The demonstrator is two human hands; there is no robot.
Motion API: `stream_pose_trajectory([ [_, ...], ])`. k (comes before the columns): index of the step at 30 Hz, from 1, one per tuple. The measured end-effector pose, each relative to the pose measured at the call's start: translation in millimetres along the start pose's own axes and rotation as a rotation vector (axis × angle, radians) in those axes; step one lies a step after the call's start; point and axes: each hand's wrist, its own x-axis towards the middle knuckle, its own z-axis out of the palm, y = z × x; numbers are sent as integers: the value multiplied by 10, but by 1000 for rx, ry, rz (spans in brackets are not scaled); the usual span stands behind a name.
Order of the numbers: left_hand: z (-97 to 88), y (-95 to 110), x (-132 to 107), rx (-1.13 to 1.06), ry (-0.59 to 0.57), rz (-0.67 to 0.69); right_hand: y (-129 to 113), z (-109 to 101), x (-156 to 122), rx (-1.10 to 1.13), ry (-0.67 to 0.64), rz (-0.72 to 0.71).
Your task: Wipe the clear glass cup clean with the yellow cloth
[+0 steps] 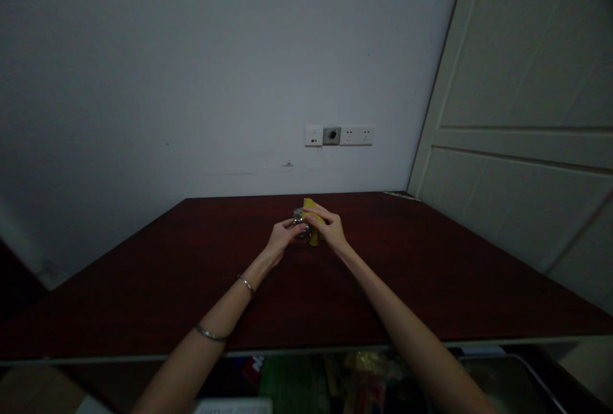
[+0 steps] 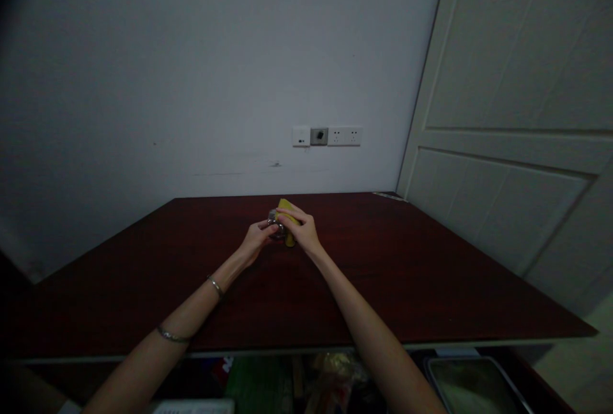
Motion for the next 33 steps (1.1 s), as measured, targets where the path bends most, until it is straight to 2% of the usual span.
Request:
stream_pose_trajectory([
  [3, -20, -3, 3, -16, 16, 3, -29, 25, -25, -8, -44, -47],
  [9, 3, 16, -18, 42, -77, 0, 63, -2, 41, 53, 92, 127],
  [11, 17, 38, -21, 65, -88, -5, 80, -24, 54, 52, 94, 135],
  [18, -43, -2, 77, 244, -34, 79, 26, -75, 20, -125, -121, -82],
  [24, -60, -62, 101, 402, -79, 119, 43, -79, 48, -149, -51, 2],
  [26, -48, -55, 89, 415, -87, 132, 40, -80, 38, -192, -56, -35],
  [30, -28, -19, 65, 421, -52, 143, -2, -63, -7, -289, -165, -165],
  [33, -12, 7, 51, 407, -46, 146, -21, -38, -9, -297, -131, -164],
])
